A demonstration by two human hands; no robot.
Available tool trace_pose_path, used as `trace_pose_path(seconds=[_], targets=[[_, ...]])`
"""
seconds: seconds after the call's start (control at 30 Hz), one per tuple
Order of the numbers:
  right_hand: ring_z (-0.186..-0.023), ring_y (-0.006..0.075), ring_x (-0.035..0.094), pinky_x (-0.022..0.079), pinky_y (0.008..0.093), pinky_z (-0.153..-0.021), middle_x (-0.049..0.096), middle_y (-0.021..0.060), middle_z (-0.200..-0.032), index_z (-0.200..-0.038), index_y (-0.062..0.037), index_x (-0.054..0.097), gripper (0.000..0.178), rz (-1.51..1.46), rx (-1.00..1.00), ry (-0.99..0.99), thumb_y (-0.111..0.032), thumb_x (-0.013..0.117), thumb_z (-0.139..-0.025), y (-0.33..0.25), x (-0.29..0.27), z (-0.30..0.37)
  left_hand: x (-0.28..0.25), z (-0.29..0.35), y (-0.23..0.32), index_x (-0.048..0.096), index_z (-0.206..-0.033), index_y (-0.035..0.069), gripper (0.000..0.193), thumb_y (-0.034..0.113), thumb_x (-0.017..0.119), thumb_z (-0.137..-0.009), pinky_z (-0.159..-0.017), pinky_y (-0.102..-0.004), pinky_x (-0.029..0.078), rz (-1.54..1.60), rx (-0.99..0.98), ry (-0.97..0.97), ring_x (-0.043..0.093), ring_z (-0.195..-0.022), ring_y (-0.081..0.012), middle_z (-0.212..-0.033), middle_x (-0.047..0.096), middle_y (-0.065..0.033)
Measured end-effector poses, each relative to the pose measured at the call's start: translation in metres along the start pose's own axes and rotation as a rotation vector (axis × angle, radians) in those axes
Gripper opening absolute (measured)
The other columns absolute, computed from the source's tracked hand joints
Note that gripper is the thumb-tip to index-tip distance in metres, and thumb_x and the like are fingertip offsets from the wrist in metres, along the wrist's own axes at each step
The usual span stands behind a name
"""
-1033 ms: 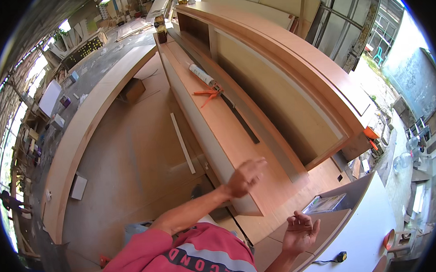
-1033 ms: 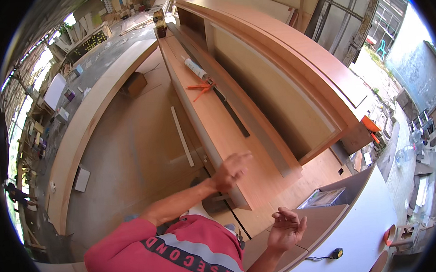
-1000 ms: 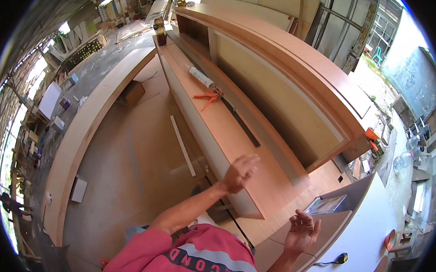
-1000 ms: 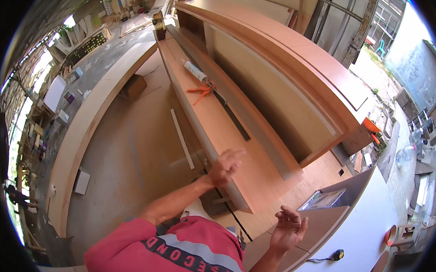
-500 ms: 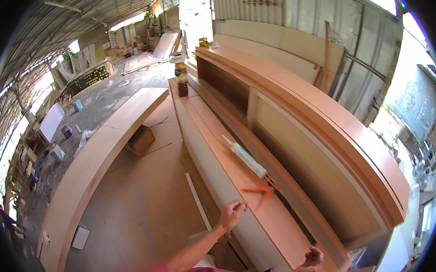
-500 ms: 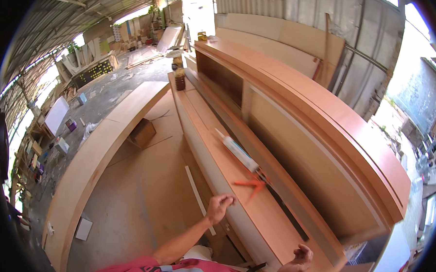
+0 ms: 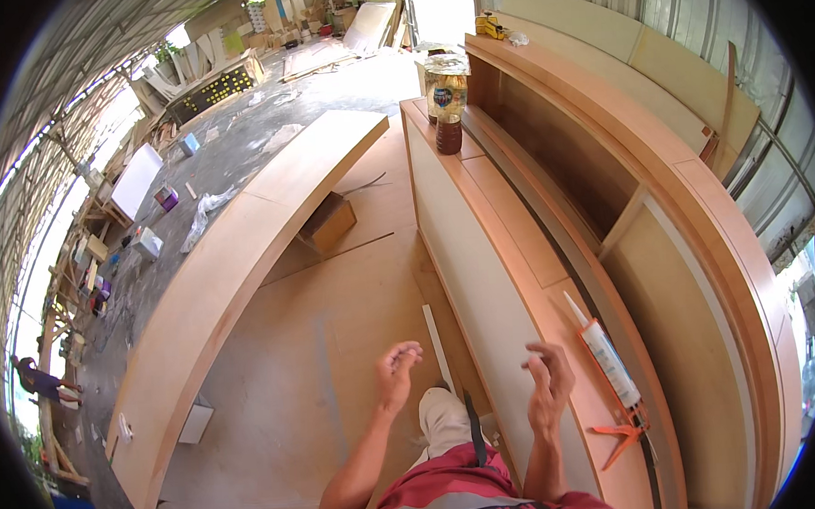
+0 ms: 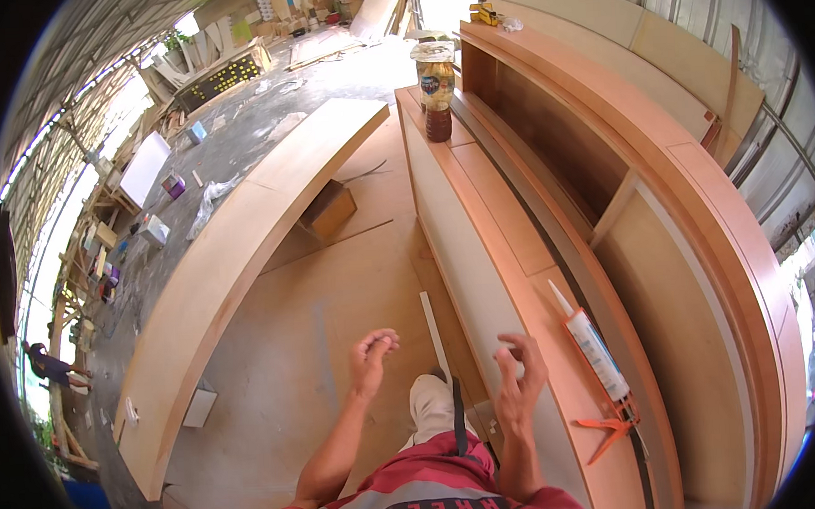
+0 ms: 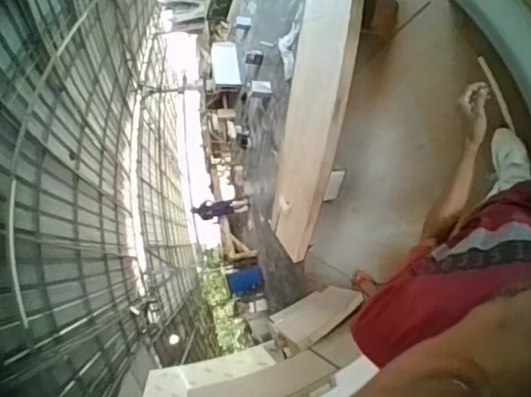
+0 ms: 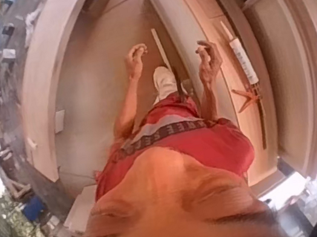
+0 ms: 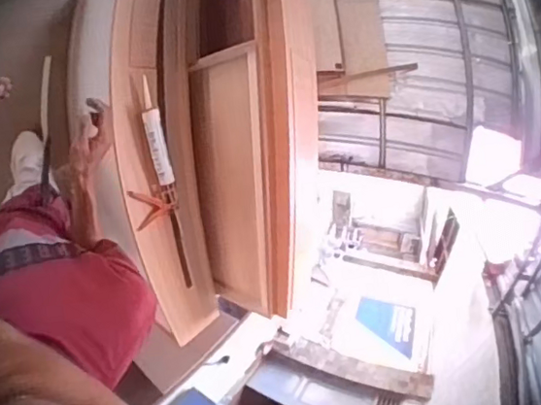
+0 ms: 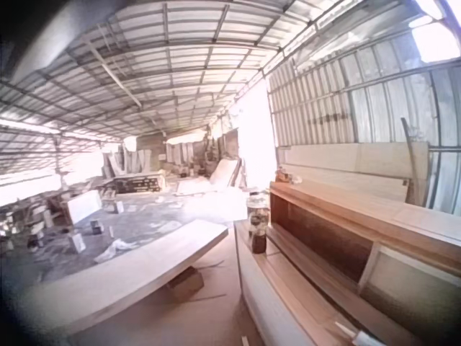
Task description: The person prepares a caulking gun and walks to a workbench. They place a blue sheet on a white board and then apply adhesive from a bottle onto the blue sheet, spreading it with a putty knife.
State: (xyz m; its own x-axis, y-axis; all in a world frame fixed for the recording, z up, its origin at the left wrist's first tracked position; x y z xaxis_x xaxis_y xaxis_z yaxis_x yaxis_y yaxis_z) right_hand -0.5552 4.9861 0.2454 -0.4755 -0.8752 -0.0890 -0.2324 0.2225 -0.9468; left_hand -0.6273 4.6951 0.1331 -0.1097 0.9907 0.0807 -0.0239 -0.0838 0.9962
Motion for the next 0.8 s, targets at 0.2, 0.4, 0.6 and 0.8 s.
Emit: trace_pose_path(seconds=[0.2, 0.4, 0.6, 0.8], targets=[[-0.085, 0.0207, 0.061, 0.050, 0.0335, -0.077, 0.066, 0.0103, -0.098, -0.106, -0.0002, 0.066, 0.018, 0.168, -0.217, 0.141, -0.006, 0.067, -0.089, 0.005, 0.127, -0.152, -0.034, -0.182, 0.048, 0.069, -0.113, -0.002, 0.025, 0.013, 0.062, -0.094, -0.084, -0.0287, 0.052, -0.089, 0.113, 0.085, 0.065, -0.089, -0.0147, -0.101, 0.071, -0.0088], [-0.110, 0.0339, 0.054, 0.043, 0.0443, -0.096, 0.062, 0.0135, -0.114, -0.118, -0.0027, 0.061, 0.041, 0.533, -0.621, 0.351, -0.011, 0.073, -0.079, -0.068, 0.223, -0.301, -0.003, -0.348, 0.097, 0.062, -0.126, 0.000, 0.038, 0.015, 0.066, -0.091, -0.084, -0.0299, 0.052, -0.185, 0.194, -0.043, 0.064, -0.100, -0.0166, -0.115, 0.067, -0.0115], [-0.118, 0.0329, 0.051, 0.037, 0.0474, -0.100, 0.057, 0.0132, -0.126, -0.124, -0.0040, 0.059, 0.057, 0.873, -0.755, 0.312, -0.025, 0.078, -0.075, -0.093, 0.332, -0.434, 0.069, -0.498, 0.106, 0.046, -0.143, 0.001, 0.069, 0.019, 0.077, -0.083, -0.099, -0.0395, 0.050, -0.223, 0.179, -0.257, 0.060, -0.117, -0.0297, -0.132, 0.060, -0.0206], [-0.119, 0.0309, 0.052, 0.037, 0.0480, -0.100, 0.059, 0.0120, -0.125, -0.128, -0.0045, 0.059, 0.068, 1.281, -0.570, 0.310, -0.036, 0.082, -0.073, -0.052, 0.376, -0.528, 0.185, -0.619, 0.121, 0.024, -0.155, -0.002, 0.116, 0.033, 0.090, -0.066, -0.120, -0.0430, 0.027, -0.418, 0.411, -0.492, 0.032, -0.145, -0.0368, -0.155, 0.031, -0.0283]])
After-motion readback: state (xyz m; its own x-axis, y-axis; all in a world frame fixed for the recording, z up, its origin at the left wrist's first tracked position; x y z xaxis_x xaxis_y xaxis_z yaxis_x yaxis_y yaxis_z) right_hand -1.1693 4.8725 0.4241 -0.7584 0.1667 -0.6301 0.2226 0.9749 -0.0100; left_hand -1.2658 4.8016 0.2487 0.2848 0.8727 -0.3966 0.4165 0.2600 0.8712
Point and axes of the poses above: each hand's wrist, its own z-axis away from the middle knuckle, its own x-axis out of the palm, y = z × x, the point moved 8 cm from there along -z, towards the middle knuckle
